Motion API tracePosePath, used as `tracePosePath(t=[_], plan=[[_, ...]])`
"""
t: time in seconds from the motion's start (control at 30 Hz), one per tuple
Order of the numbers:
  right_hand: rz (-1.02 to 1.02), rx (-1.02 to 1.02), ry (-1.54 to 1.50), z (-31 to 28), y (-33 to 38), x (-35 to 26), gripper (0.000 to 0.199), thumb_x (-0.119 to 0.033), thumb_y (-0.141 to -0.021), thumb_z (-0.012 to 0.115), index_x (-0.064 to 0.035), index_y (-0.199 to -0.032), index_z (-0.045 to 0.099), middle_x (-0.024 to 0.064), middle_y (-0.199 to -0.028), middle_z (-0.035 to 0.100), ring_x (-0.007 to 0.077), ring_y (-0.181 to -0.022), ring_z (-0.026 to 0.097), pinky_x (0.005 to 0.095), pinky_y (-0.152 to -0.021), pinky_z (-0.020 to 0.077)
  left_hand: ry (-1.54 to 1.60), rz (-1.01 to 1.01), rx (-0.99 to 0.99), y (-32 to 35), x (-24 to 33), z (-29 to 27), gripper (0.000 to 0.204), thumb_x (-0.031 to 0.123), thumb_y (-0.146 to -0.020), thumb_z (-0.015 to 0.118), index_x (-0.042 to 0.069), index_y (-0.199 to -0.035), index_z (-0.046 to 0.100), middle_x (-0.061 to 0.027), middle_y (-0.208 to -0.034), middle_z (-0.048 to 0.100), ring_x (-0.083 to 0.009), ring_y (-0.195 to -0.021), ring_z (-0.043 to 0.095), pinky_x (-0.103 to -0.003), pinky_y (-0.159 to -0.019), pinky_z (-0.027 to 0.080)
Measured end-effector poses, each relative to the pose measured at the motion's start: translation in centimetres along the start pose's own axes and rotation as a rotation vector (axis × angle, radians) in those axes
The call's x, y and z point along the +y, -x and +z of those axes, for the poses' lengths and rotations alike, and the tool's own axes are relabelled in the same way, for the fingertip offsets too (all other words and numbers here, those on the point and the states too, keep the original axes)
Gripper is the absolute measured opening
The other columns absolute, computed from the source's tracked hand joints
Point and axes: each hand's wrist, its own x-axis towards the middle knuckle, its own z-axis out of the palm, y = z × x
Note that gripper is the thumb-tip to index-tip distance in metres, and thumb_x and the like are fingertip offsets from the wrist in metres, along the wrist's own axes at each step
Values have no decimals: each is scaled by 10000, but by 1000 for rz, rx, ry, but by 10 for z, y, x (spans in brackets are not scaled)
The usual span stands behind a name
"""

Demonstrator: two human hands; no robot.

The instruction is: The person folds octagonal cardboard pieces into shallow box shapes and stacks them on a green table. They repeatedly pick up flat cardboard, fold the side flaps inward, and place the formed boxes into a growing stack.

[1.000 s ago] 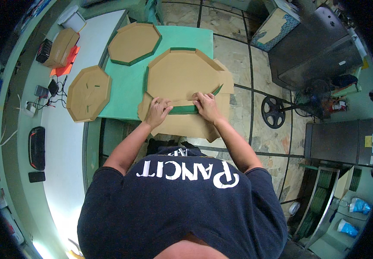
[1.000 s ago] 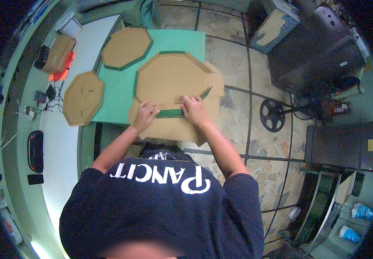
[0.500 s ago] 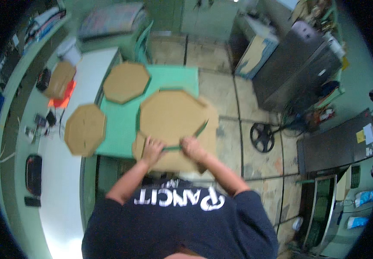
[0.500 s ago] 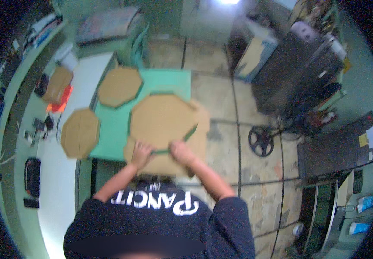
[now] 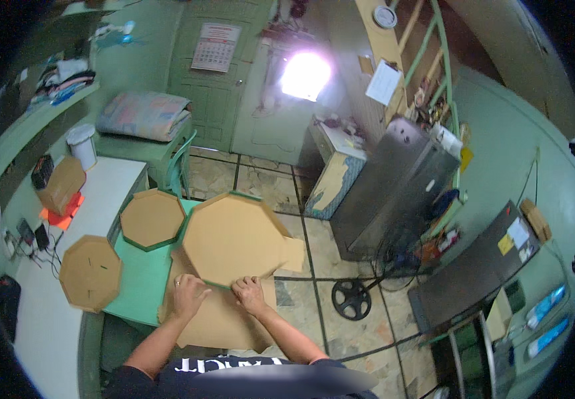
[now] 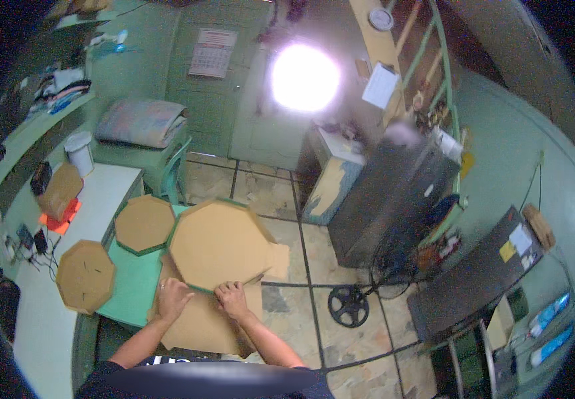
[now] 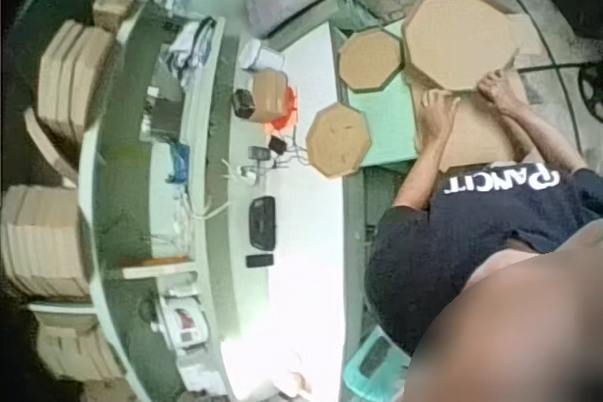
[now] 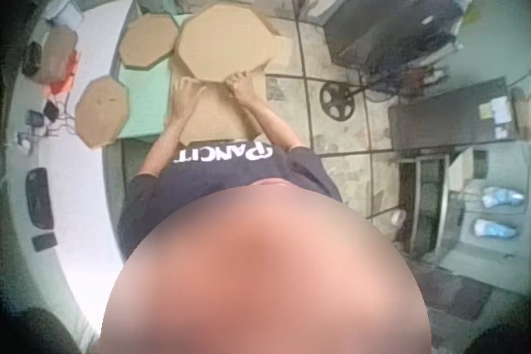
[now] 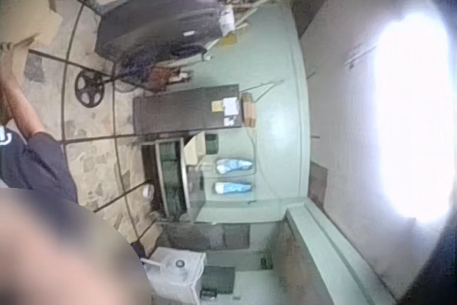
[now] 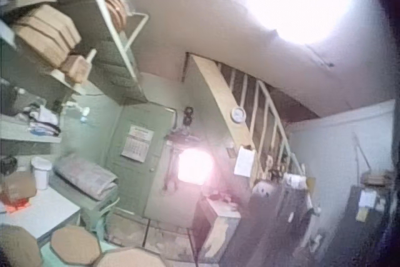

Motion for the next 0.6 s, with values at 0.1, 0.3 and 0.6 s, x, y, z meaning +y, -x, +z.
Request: tracePosePath(t=[0.1, 0.3, 0.6], plan=[[24, 59, 33, -3, -7, -4, 232, -169, -644, 683, -136, -847, 576, 31, -846, 557, 236, -870, 538, 423, -761, 376, 694, -735, -294, 2, 8, 13, 420, 361, -810, 745, 64, -1064, 591, -112, -965, 638, -288, -856, 624, -435, -801, 519], [11, 30, 110, -21, -16, -61, 448, -209, -697, 713, -161, -1135, 627, 69, -1101, 609, 267, -1060, 544, 500, -915, 358, 1186, -956, -49, -7, -10, 48, 322, 216, -930, 607, 3, -1164, 546, -108, -1009, 642, -234, -810, 667, -366, -644, 572], [596, 571, -742, -157, -19, 17, 728, -293, -867, 691, -7, -1444, 352, 191, -1453, 413, 322, -1342, 396, 421, -1114, 271, 502, -781, -185, -40, -40, -27, 417, 286, -850, 677, -55, -1075, 595, -149, -997, 654, -209, -866, 641, -371, -709, 516]])
